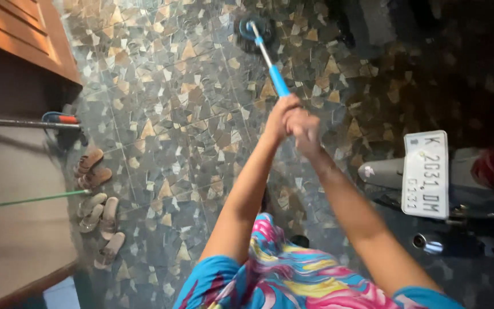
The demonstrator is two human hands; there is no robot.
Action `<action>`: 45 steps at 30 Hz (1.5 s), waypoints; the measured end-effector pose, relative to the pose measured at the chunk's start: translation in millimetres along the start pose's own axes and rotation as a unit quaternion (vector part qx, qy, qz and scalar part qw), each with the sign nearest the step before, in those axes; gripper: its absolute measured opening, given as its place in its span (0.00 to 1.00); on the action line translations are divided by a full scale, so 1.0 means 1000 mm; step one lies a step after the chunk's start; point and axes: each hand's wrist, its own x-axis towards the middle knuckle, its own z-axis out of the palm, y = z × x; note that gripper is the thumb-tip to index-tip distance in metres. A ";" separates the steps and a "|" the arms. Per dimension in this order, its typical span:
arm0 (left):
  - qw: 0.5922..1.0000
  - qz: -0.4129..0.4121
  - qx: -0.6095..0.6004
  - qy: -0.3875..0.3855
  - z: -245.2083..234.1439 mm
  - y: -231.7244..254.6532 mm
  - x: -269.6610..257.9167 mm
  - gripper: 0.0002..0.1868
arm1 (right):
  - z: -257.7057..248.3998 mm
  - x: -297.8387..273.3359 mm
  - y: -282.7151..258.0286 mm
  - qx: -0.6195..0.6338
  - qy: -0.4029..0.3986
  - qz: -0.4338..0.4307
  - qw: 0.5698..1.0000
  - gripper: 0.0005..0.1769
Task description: Mopping a tiled floor in an entryway area using a spin mop.
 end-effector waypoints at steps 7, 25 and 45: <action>0.963 -0.121 0.203 -0.129 -0.028 -0.059 0.093 0.11 | 0.028 0.058 0.085 0.051 0.082 0.075 0.993 0.15; 0.990 -0.070 0.122 -0.022 -0.040 0.320 -0.129 0.09 | -0.020 -0.079 -0.303 -0.036 -0.100 0.078 0.991 0.17; 0.990 0.015 0.137 0.018 -0.171 -0.121 0.025 0.09 | 0.168 0.059 0.081 -0.153 -0.084 -0.072 0.982 0.12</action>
